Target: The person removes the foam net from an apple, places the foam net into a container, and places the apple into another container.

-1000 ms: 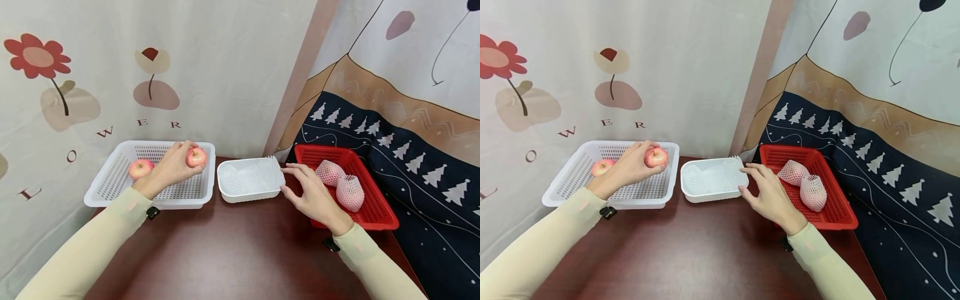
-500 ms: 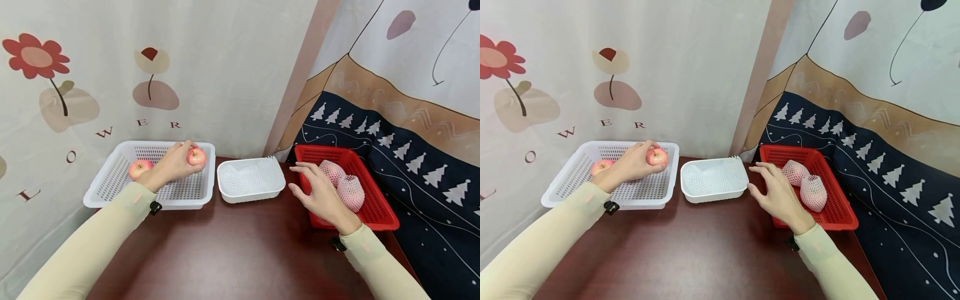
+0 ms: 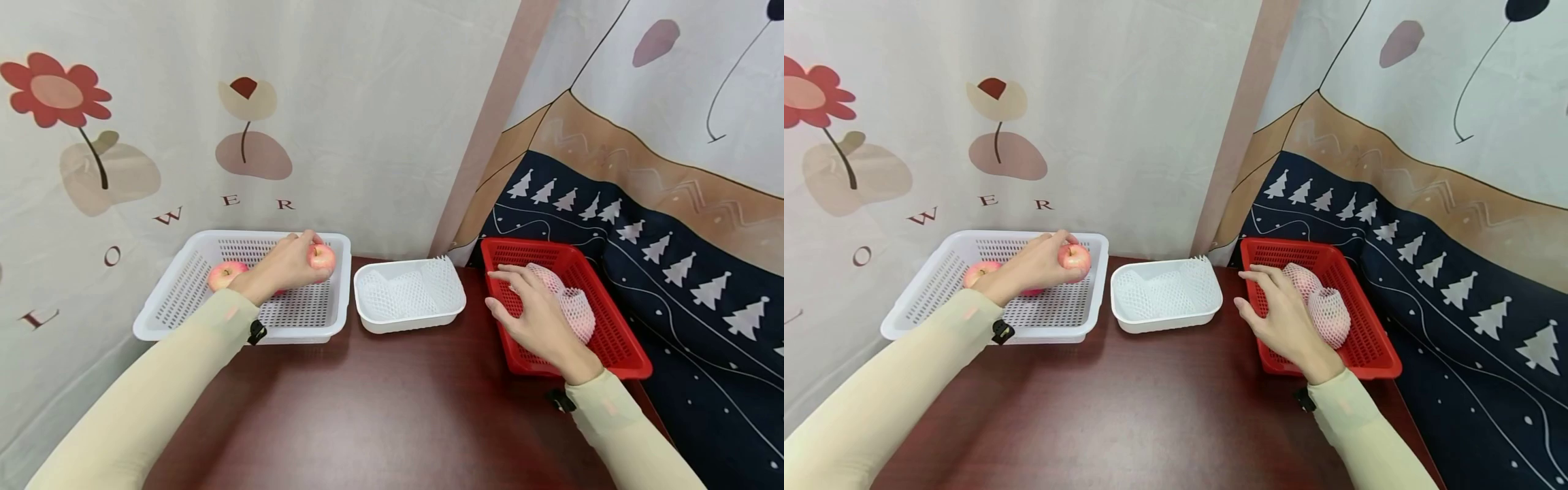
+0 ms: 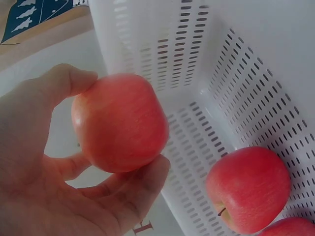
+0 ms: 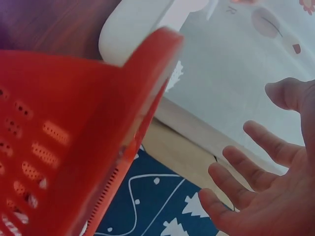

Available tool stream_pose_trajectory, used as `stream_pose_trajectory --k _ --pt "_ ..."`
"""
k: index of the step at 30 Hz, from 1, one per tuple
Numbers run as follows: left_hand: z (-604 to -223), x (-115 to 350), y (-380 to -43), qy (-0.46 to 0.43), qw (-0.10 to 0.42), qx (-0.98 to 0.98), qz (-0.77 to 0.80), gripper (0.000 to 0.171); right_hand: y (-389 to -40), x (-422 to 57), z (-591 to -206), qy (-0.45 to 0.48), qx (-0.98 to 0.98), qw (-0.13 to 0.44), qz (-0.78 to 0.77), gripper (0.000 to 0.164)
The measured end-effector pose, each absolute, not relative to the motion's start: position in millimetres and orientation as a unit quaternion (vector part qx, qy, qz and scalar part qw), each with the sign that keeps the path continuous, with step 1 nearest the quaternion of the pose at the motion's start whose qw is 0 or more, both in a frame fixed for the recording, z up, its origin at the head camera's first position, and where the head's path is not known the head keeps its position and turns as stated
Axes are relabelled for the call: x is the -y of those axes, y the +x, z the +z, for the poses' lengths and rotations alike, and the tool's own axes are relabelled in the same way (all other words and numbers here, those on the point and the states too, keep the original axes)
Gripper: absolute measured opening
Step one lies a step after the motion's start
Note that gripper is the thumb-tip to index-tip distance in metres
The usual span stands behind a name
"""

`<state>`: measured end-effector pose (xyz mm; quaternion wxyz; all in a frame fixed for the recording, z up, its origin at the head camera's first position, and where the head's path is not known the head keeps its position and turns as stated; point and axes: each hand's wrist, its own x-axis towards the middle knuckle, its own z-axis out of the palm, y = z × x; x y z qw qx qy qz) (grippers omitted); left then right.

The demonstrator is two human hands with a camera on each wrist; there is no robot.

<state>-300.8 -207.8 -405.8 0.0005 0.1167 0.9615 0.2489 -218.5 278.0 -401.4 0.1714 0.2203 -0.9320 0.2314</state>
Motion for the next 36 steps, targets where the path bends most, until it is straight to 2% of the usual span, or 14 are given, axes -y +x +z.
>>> stream_pose_trajectory --k 10,17,28,36 --pt "-404 209 -313 0.130 0.008 -0.965 0.226 0.063 -220 -291 -395 0.213 0.934 0.177 0.226 0.047" --pt "-403 210 -319 0.125 0.037 -0.968 0.214 0.065 -220 -301 -395 0.190 0.942 0.162 0.225 0.048" --pt "-408 209 -325 0.120 0.074 -0.972 0.188 0.055 -222 -313 -397 0.173 0.947 0.167 0.211 0.047" --pt "-410 204 -325 0.125 0.113 -0.970 0.174 0.041 -222 -318 -396 0.152 0.954 0.153 0.207 0.049"
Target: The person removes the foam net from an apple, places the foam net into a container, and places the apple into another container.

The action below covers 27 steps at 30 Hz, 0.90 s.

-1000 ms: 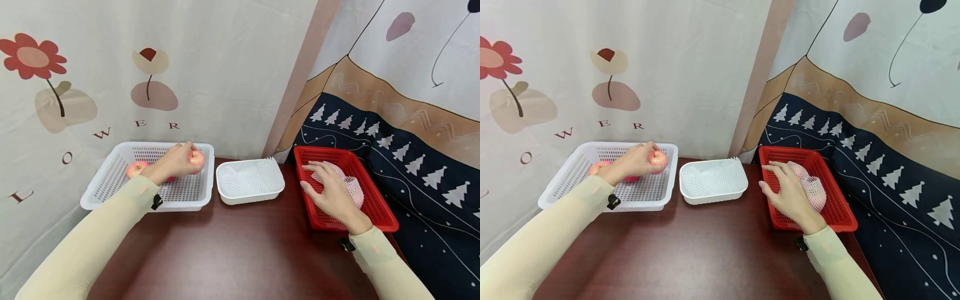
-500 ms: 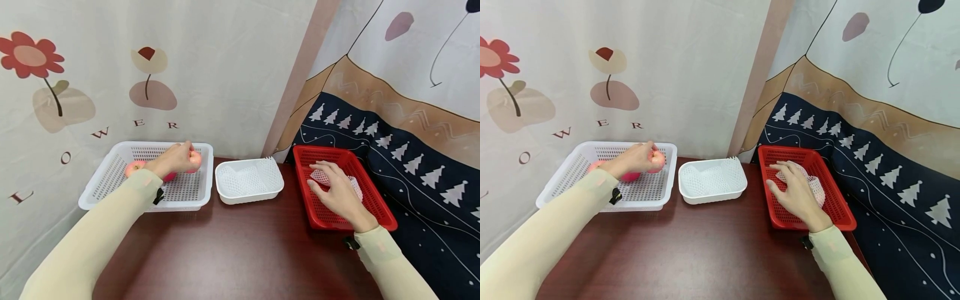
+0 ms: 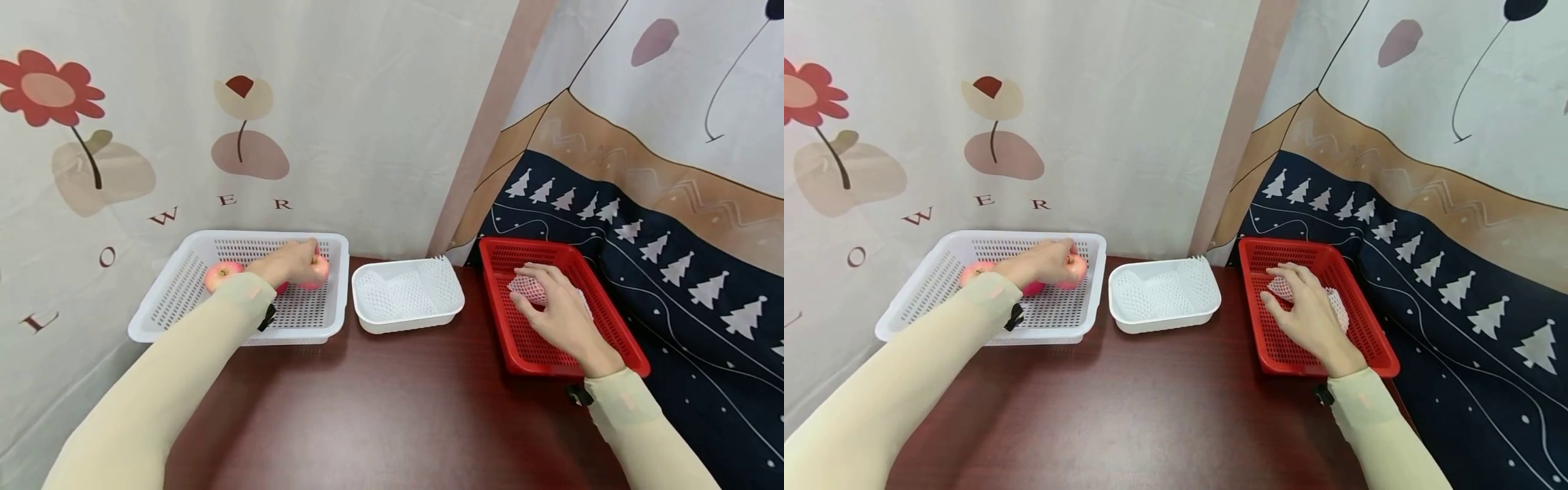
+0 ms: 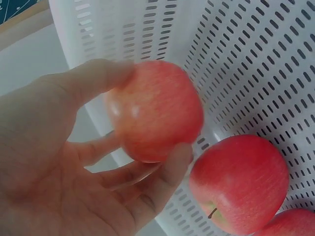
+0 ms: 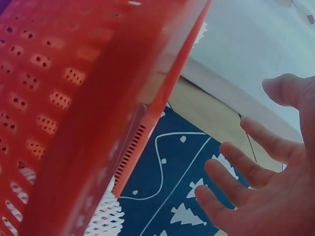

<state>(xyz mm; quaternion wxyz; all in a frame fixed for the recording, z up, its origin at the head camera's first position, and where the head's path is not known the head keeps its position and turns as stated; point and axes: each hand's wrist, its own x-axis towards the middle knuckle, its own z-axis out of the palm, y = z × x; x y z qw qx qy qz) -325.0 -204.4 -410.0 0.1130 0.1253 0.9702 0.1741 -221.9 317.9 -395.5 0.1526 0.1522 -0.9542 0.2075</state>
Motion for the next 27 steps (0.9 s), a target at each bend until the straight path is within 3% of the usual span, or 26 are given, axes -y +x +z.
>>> stream_pose_trajectory --k 5,12,22,27 --pt "-413 205 -332 0.126 0.133 -0.971 0.156 0.038 -223 -320 -396 0.147 0.958 0.138 0.206 0.051" --pt "-437 212 -353 0.143 0.153 -0.967 0.144 0.046 -224 -324 -398 0.137 0.961 0.116 0.210 0.053" --pt "-412 198 -334 0.145 0.184 -0.962 0.142 0.085 -227 -327 -399 0.142 0.959 0.123 0.214 0.055" --pt "-412 201 -338 0.160 0.171 -0.960 0.152 0.081 -229 -332 -398 0.141 0.959 0.125 0.213 0.057"
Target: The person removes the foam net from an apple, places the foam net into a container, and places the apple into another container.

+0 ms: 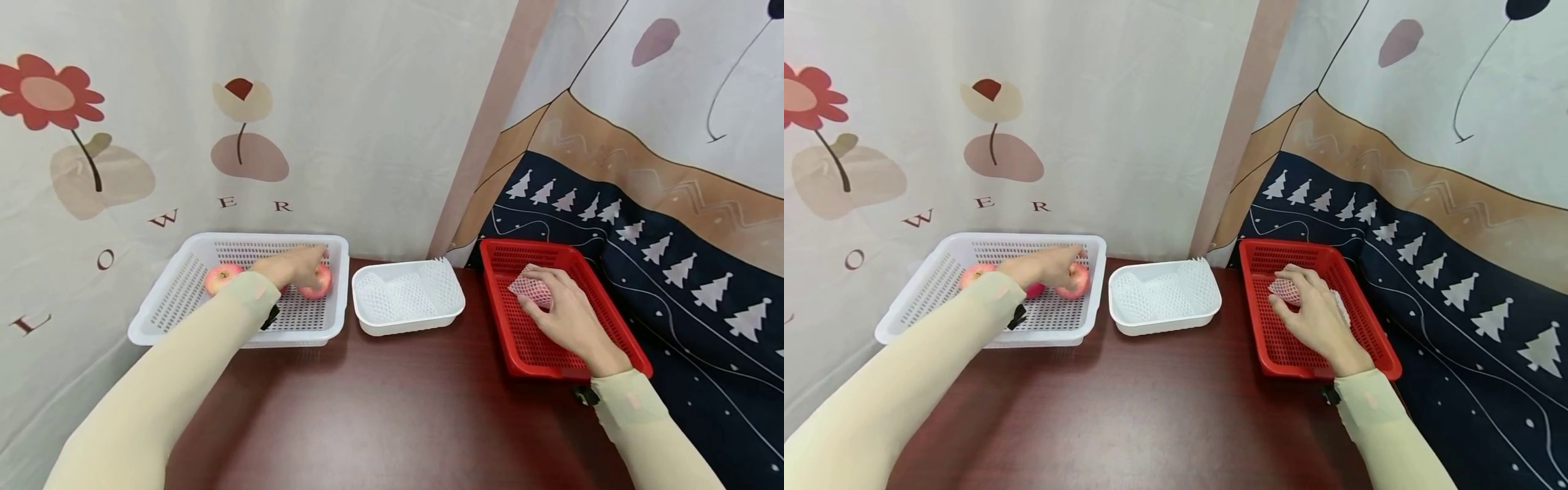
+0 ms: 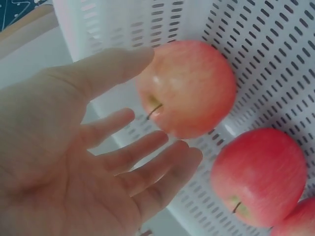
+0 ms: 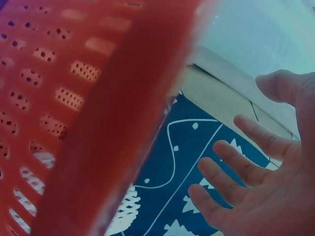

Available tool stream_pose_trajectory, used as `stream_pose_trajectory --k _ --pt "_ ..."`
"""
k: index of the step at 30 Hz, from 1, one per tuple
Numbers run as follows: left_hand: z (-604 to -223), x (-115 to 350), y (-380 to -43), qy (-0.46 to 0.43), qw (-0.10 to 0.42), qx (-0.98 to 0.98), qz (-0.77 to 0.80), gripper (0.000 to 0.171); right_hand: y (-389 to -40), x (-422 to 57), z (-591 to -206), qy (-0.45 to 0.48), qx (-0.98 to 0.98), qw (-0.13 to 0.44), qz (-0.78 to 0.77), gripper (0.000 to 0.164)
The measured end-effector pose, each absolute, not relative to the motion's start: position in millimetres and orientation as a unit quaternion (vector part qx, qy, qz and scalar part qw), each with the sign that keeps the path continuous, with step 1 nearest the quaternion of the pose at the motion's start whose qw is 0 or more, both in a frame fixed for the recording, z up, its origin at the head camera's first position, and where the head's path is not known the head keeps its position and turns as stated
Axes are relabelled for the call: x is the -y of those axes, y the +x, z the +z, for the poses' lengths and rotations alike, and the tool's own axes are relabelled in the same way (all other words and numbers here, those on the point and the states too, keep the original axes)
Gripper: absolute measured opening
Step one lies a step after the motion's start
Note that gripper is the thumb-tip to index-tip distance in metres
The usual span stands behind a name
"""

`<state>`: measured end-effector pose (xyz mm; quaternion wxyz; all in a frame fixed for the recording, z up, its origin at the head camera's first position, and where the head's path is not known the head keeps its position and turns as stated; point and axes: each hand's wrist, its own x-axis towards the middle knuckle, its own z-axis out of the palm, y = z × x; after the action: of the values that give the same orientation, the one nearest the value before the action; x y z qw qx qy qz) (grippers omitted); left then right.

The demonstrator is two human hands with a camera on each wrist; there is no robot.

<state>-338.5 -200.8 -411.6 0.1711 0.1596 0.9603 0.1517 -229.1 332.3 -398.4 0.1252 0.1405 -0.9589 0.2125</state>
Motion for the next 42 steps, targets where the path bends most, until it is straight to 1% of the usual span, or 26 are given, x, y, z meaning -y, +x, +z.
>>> stream_pose_trajectory --k 4,12,17,26,31,35,40,42 --pt "-396 195 -326 0.167 0.157 -0.963 0.140 0.075 -230 -335 -398 0.144 0.959 0.130 0.208 0.058" --pt "-387 193 -314 0.197 0.100 -0.968 0.121 0.062 -234 -340 -397 0.139 0.960 0.129 0.207 0.058" --pt "-380 192 -300 0.201 0.078 -0.969 0.124 0.058 -235 -345 -396 0.120 0.966 0.111 0.200 0.061" --pt "-376 193 -276 0.219 0.033 -0.966 0.130 0.053 -245 -364 -391 0.102 0.976 0.064 0.181 0.062" --pt "-376 193 -262 0.220 0.026 -0.966 0.132 0.046 -249 -370 -387 0.092 0.981 0.036 0.165 0.063" --pt "-376 193 -254 0.222 0.025 -0.967 0.125 0.048 -254 -377 -385 0.083 0.985 0.001 0.154 0.068" --pt "-380 193 -245 0.230 0.008 -0.966 0.121 0.043 -261 -387 -382 0.066 0.987 -0.052 0.135 0.078" --pt "-382 194 -241 0.231 0.001 -0.966 0.120 0.045 -262 -391 -380 0.058 0.987 -0.072 0.128 0.082"
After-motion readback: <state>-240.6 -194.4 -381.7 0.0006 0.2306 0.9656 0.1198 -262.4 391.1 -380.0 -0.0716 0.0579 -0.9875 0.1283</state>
